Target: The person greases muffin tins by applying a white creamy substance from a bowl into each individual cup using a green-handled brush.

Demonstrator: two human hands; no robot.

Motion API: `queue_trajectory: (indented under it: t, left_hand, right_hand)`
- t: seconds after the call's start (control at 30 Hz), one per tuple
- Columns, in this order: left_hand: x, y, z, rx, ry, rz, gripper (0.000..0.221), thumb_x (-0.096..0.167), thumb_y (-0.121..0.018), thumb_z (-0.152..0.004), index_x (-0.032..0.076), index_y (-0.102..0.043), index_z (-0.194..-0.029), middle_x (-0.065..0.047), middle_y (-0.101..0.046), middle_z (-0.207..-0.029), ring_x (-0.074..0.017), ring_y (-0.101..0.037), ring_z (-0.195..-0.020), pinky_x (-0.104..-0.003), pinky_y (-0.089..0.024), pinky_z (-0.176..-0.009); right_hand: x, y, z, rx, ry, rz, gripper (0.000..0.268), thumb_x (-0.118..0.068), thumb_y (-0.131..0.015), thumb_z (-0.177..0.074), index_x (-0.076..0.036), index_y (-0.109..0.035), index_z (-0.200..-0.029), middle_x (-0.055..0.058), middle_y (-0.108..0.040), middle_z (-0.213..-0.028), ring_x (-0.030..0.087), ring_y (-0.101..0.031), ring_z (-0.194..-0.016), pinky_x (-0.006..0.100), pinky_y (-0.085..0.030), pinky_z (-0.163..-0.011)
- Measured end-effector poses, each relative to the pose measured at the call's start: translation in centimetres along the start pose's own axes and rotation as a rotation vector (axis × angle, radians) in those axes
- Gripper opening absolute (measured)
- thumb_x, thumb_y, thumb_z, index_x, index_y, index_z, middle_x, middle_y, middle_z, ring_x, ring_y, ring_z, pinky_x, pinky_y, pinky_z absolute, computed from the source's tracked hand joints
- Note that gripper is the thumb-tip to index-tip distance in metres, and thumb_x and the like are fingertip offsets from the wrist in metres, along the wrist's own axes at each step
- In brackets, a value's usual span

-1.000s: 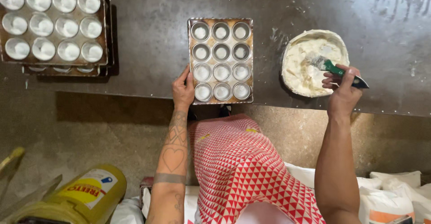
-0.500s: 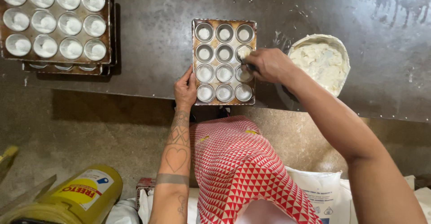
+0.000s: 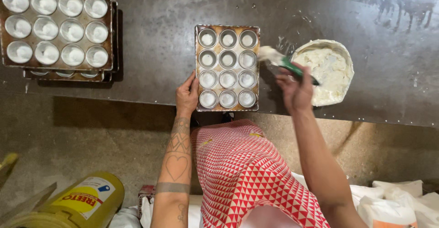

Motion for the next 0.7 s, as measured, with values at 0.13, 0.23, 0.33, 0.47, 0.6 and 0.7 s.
queue_trajectory:
  t: [0.13, 0.23, 0.33, 0.47, 0.6, 0.7]
  left_hand:
    - [-0.3, 0.0, 0.2, -0.025, 0.025, -0.046, 0.036, 0.022, -0.062, -0.104, 0.003, -0.066, -0.134, -0.021, -0.073, -0.123, -0.022, -0.073, -0.113, -0.032, -0.056, -0.094]
    - [-0.8, 0.0, 0.1, -0.022, -0.037, -0.069, 0.037, 0.021, -0.062, -0.104, 0.0, -0.065, -0.134, -0.022, -0.072, -0.125, -0.0227, -0.071, -0.116, -0.033, -0.055, -0.097]
    - [-1.6, -0.1, 0.1, -0.043, -0.046, -0.04, 0.039, 0.021, -0.061, -0.105, -0.002, -0.064, -0.136, -0.022, -0.071, -0.127, -0.0229, -0.07, -0.118, -0.033, -0.054, -0.098]
    - [-1.8, -0.2, 0.1, -0.043, -0.025, -0.022, 0.039, 0.022, -0.06, -0.106, -0.003, -0.062, -0.137, -0.019, -0.07, -0.131, -0.0229, -0.069, -0.12, -0.033, -0.053, -0.1]
    - [-1.4, -0.3, -0.2, -0.015, -0.001, -0.031, 0.039, 0.022, -0.06, -0.105, -0.002, -0.064, -0.136, -0.02, -0.072, -0.128, -0.0233, -0.07, -0.118, -0.033, -0.054, -0.098]
    - [-1.2, -0.4, 0.2, 0.001, -0.047, -0.087, 0.038, 0.021, -0.06, -0.105, -0.002, -0.065, -0.135, -0.021, -0.073, -0.126, -0.0237, -0.072, -0.115, -0.033, -0.054, -0.097]
  right_hand:
    - [-10.2, 3.7, 4.5, 0.127, 0.412, 0.618, 0.042, -0.037, -0.051, -0.116, 0.003, -0.06, -0.126, 0.017, -0.071, -0.1, 0.022, -0.071, -0.085, 0.03, -0.06, -0.075]
    - [-14.3, 5.9, 5.2, 0.208, 0.485, 0.825, 0.033, -0.028, -0.054, -0.118, 0.004, -0.063, -0.118, 0.013, -0.071, -0.094, 0.017, -0.07, -0.081, 0.027, -0.056, -0.072]
    - [-14.3, 8.6, 4.2, 0.301, 0.413, 0.843, 0.03, -0.025, -0.057, -0.116, 0.003, -0.066, -0.11, 0.01, -0.069, -0.085, 0.013, -0.066, -0.072, 0.026, -0.053, -0.066]
    - [-10.2, 9.8, 2.1, 0.267, 0.221, 0.781, 0.027, -0.026, -0.062, -0.111, 0.001, -0.067, -0.108, 0.009, -0.067, -0.081, 0.011, -0.061, -0.064, 0.025, -0.051, -0.059]
    - [-10.3, 10.0, 2.4, 0.263, 0.274, 0.776, 0.03, -0.027, -0.058, -0.112, 0.001, -0.067, -0.11, 0.01, -0.07, -0.082, 0.012, -0.065, -0.067, 0.024, -0.054, -0.06]
    - [-10.2, 10.2, 2.7, 0.281, 0.303, 0.712, 0.031, -0.028, -0.056, -0.112, 0.002, -0.064, -0.111, 0.011, -0.07, -0.083, 0.014, -0.068, -0.068, 0.025, -0.055, -0.061]
Point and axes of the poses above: each hand's wrist, its own z-axis away from the middle knuckle, its own y-axis out of the back of the hand, x = y × z, the point moved 3 cm from there along -z, towards the middle knuckle
